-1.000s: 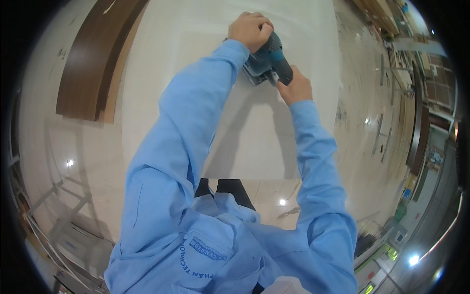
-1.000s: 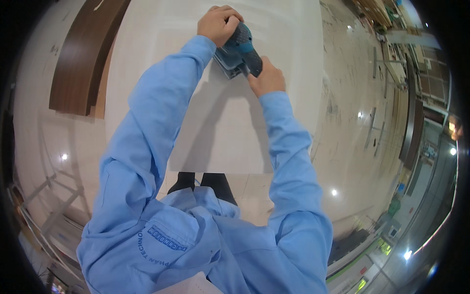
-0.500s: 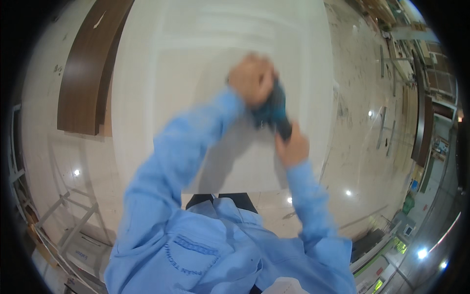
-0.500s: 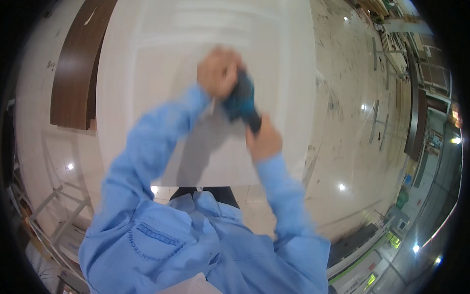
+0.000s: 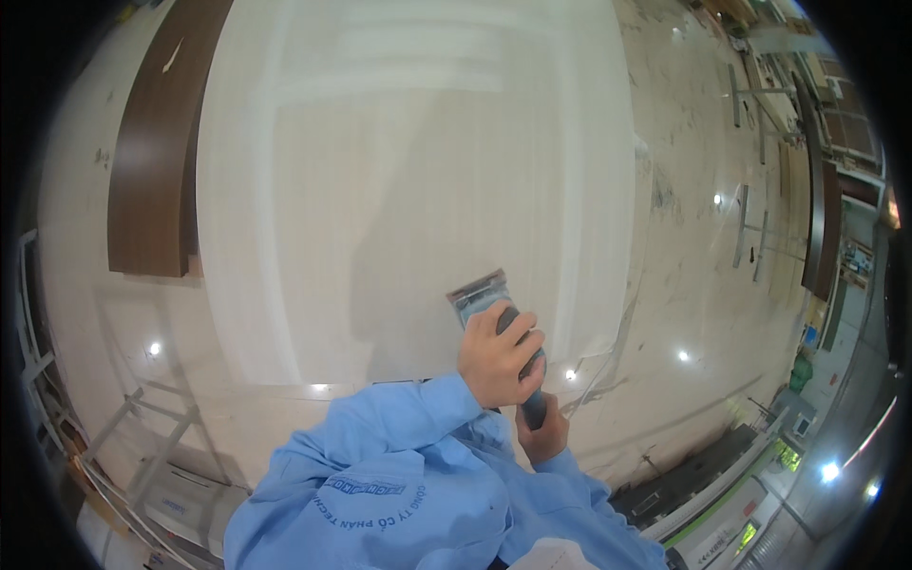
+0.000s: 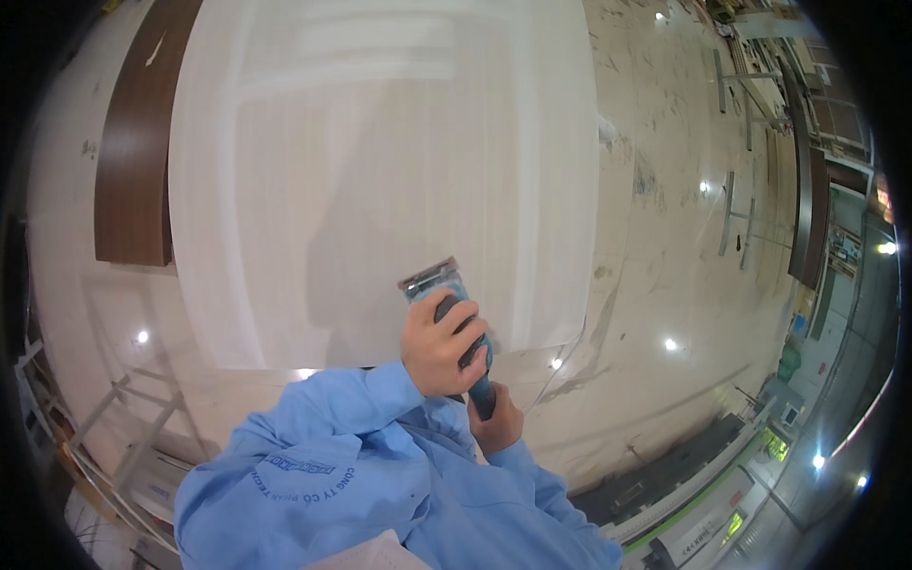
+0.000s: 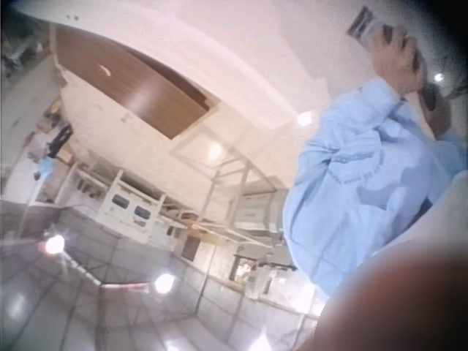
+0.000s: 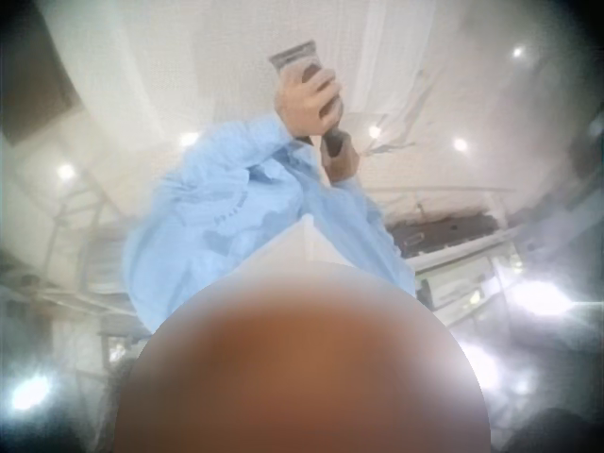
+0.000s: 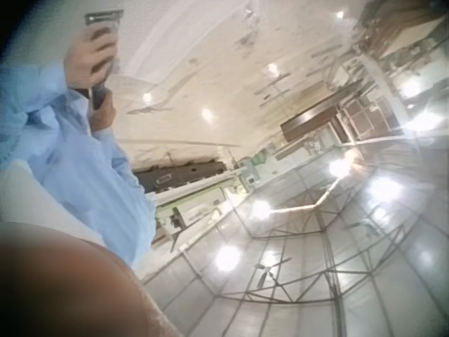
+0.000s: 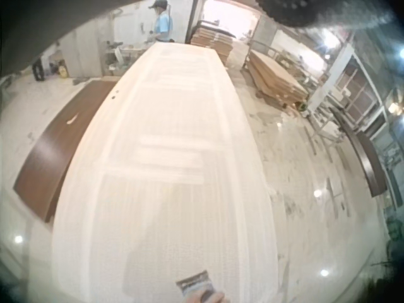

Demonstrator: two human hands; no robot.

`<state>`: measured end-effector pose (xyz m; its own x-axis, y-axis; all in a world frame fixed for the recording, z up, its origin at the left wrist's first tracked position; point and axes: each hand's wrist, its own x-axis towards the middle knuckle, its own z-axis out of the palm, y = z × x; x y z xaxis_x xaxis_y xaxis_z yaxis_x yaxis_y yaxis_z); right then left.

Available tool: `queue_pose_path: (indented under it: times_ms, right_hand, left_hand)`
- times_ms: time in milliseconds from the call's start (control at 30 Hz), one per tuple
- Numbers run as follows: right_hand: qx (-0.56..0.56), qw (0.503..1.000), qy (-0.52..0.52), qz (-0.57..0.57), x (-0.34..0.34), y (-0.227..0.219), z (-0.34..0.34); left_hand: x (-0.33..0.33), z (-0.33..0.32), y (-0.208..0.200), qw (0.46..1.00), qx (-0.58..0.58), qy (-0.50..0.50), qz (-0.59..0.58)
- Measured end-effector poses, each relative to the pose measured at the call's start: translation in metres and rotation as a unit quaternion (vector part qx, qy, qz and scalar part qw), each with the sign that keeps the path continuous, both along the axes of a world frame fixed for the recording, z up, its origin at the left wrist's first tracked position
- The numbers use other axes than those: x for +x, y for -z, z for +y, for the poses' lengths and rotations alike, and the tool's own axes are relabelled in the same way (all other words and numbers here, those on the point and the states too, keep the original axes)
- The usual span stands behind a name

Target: The person uses an electric sander to smooth the surface of a large white wooden panel. They move the sander across the panel in overlapping passes, covering different areas systematically.

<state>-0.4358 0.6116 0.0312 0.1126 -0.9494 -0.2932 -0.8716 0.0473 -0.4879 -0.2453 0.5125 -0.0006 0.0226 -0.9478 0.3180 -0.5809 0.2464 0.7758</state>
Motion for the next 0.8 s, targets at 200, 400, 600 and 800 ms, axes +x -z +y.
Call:
queue_pose_path:
  times_ms: [200, 400, 600, 800]
  right_hand:
    - [-0.132, 0.990, -0.030, -0.040, 0.049, 0.026, -0.211]
    - [-0.205, 0.977, -0.046, -0.048, 0.097, 0.043, -0.346]
    - [0.007, 0.998, -0.062, -0.033, 0.033, 0.008, -0.112]
    - [-0.025, 0.993, -0.108, -0.046, 0.069, 0.009, -0.112]
  left_hand:
    - [0.054, -0.221, 0.011, 0.997, -0.032, 0.014, -0.074]
    - [0.075, -0.336, 0.004, 0.978, -0.040, -0.041, -0.199]
    - [0.047, -0.077, -0.003, 0.990, -0.001, -0.022, -0.142]
    - [0.087, -0.068, 0.014, 0.993, -0.077, -0.074, -0.050]
